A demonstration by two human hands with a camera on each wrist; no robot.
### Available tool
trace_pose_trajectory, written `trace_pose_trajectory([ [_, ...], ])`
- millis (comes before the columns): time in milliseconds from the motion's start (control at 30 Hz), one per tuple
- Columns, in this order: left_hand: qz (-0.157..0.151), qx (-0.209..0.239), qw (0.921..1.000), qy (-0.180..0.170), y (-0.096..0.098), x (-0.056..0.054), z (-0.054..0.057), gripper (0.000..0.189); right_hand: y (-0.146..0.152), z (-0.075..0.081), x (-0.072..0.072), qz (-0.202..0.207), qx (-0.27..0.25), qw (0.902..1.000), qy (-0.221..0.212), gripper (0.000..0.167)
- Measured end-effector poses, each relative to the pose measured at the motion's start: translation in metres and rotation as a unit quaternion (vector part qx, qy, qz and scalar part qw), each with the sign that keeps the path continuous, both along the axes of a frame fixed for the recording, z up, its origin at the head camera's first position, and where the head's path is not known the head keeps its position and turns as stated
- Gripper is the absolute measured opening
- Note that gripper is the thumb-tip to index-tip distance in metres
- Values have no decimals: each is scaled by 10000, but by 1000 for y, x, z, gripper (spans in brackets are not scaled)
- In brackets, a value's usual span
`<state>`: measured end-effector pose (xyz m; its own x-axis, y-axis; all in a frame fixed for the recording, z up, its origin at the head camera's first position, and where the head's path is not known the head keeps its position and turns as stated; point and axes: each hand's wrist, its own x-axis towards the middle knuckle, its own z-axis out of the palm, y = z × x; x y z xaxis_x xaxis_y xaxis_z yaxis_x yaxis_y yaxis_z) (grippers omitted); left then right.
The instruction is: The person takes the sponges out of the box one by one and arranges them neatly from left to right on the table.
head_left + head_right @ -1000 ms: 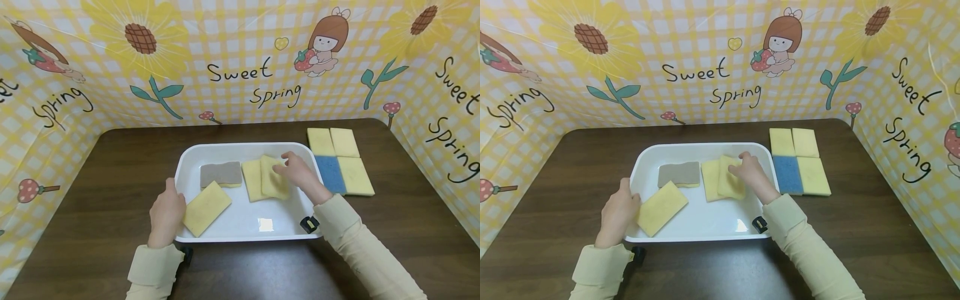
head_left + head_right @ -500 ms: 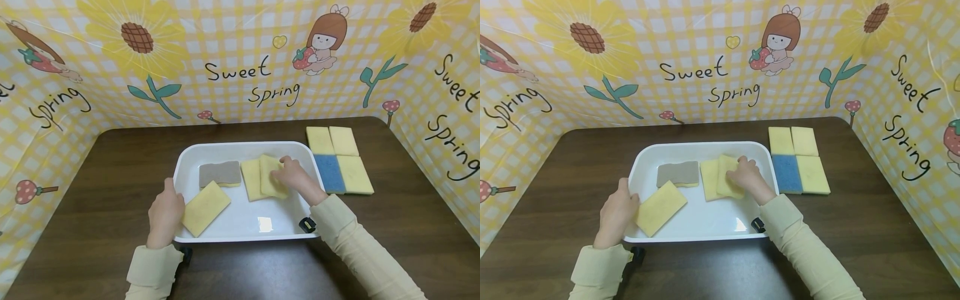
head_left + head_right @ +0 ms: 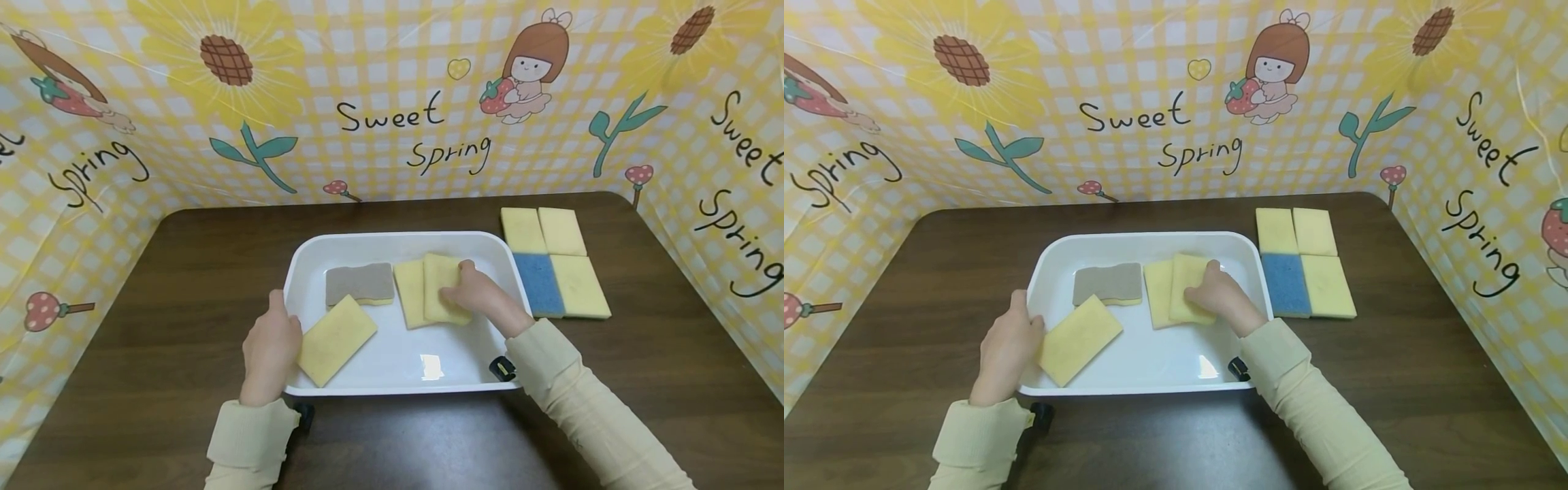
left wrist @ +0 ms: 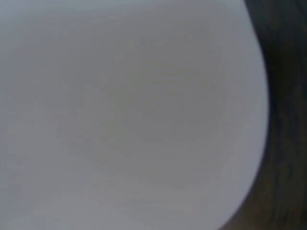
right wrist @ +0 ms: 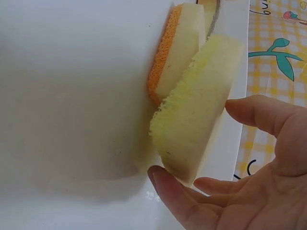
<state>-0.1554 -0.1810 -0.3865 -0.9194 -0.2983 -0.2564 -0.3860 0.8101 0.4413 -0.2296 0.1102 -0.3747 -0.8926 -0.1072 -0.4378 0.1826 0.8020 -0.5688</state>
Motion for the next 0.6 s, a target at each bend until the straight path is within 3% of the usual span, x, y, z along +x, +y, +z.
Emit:
trace_pose_trajectory([
  [600,-10,19,10000,-20,1,1,1,48,0,1,2,-125,-425,9985,317,90],
])
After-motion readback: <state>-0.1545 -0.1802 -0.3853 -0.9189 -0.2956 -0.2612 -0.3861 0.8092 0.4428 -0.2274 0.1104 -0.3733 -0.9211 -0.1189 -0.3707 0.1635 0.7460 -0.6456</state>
